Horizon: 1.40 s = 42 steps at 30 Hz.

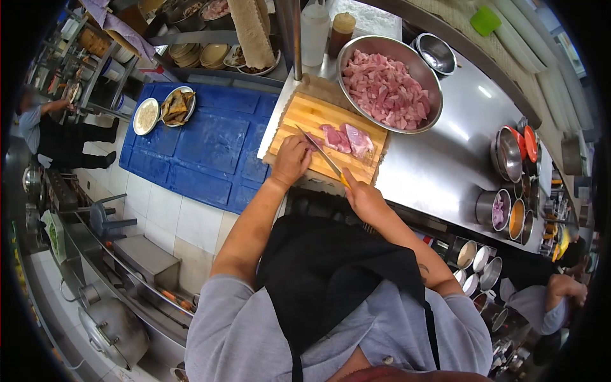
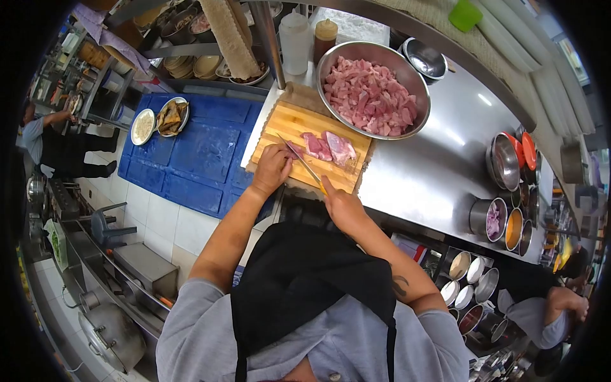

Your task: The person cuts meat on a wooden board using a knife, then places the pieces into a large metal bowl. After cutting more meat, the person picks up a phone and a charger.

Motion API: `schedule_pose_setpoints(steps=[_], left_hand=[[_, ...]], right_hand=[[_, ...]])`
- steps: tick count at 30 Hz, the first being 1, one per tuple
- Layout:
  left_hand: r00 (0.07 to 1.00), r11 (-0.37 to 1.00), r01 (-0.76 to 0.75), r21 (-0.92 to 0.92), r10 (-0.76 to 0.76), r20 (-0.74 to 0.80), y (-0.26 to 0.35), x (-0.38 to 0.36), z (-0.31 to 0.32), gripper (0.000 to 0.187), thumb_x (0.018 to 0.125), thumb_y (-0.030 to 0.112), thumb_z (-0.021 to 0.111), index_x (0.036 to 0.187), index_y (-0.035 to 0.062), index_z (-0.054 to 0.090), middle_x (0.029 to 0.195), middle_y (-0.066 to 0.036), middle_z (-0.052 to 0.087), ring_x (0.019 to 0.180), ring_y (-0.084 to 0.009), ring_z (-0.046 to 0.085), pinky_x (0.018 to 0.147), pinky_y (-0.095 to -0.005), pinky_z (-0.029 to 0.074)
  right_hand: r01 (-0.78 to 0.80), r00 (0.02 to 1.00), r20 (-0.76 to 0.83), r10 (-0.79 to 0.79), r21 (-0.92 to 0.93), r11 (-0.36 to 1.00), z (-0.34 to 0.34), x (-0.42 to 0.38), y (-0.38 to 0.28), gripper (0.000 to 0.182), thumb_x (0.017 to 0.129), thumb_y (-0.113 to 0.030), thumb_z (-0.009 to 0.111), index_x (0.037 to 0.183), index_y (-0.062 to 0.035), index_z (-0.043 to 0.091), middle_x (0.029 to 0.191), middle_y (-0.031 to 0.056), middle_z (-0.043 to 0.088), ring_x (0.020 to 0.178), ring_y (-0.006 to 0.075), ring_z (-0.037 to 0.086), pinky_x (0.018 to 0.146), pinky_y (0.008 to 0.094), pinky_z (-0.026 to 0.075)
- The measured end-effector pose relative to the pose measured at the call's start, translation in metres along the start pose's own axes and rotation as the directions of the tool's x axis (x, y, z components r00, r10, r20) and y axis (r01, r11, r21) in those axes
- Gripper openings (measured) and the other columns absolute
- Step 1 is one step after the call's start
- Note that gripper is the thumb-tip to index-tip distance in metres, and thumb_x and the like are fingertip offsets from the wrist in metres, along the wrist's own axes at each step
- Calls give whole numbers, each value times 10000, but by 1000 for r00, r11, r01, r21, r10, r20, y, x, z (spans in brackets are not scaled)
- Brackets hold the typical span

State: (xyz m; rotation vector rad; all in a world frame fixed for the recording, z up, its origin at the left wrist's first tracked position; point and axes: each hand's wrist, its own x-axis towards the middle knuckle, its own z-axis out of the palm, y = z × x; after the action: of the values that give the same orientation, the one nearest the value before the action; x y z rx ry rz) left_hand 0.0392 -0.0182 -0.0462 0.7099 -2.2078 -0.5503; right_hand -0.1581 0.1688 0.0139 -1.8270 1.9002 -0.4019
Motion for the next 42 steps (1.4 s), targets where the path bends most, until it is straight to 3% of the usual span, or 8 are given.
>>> schedule_pose_setpoints(steps=[3,8,11,18,20,24,32,42], left_hand=[[1000,1000,12,-12,-13,-24,-1,4,2,199,792,-21,728,976,22,663,1037,-146,642,1031,-361,605,908,-432,504],[998,1000,21,9,-21,-52,-4,1,2,193,798,-24,728,976,15,665,1035,-149,643,1021,-361,612,901,-435,512],[998,1000,30,-2,-30,-47,0,1,-6,189,803,-28,724,977,11,663,1039,-154,643,1019,-363,614,898,-431,515],[999,999,42,-32,-42,-3,5,-3,-18,207,814,-38,716,1005,13,653,1042,-159,633,1020,-364,612,892,-431,510],[999,999,38,-25,-38,2,4,-2,-15,210,815,-39,715,1009,12,652,1043,-158,632,1018,-363,612,889,-433,509],[1000,1000,-3,-4,3,-7,-4,-2,-11,230,801,-30,715,1018,7,651,1058,-152,640,1027,-363,601,900,-431,508],[999,999,-19,32,20,-34,-3,-3,-4,162,796,-11,718,945,11,658,1010,-151,637,981,-369,598,874,-444,507],[954,955,283,87,-272,-124,-17,17,-10,46,842,11,656,888,12,657,930,-198,639,911,-413,607,805,-475,504]], right_hand=[[3,1000,-3,-3,36,999,3,13,2,609,1005,-151,578,1567,-79,354,793,231,659,741,437,665,682,533,524],[-60,988,146,51,54,997,-25,-48,20,618,1011,-155,596,1575,-114,347,829,273,657,758,460,656,692,523,514],[50,995,88,-55,59,997,-32,-61,35,617,1015,-151,596,1577,-114,342,839,273,663,773,459,663,715,512,520],[23,998,55,-29,113,993,-39,-48,6,605,1019,-140,596,1574,-110,356,853,262,671,792,458,668,731,505,529],[105,994,-6,-105,119,987,-35,-44,4,573,997,-131,612,1531,-52,420,770,231,647,714,427,655,672,506,512],[120,993,9,-121,105,987,-28,-37,5,585,1001,-145,603,1540,-46,399,753,224,643,711,429,651,674,511,516],[10,999,45,-10,2,1000,10,20,-5,595,1003,-162,580,1545,-35,369,790,245,673,744,451,667,683,530,524],[-71,987,155,51,126,989,-24,-24,9,592,1010,-182,599,1560,-97,398,782,240,673,721,430,675,689,503,539]])
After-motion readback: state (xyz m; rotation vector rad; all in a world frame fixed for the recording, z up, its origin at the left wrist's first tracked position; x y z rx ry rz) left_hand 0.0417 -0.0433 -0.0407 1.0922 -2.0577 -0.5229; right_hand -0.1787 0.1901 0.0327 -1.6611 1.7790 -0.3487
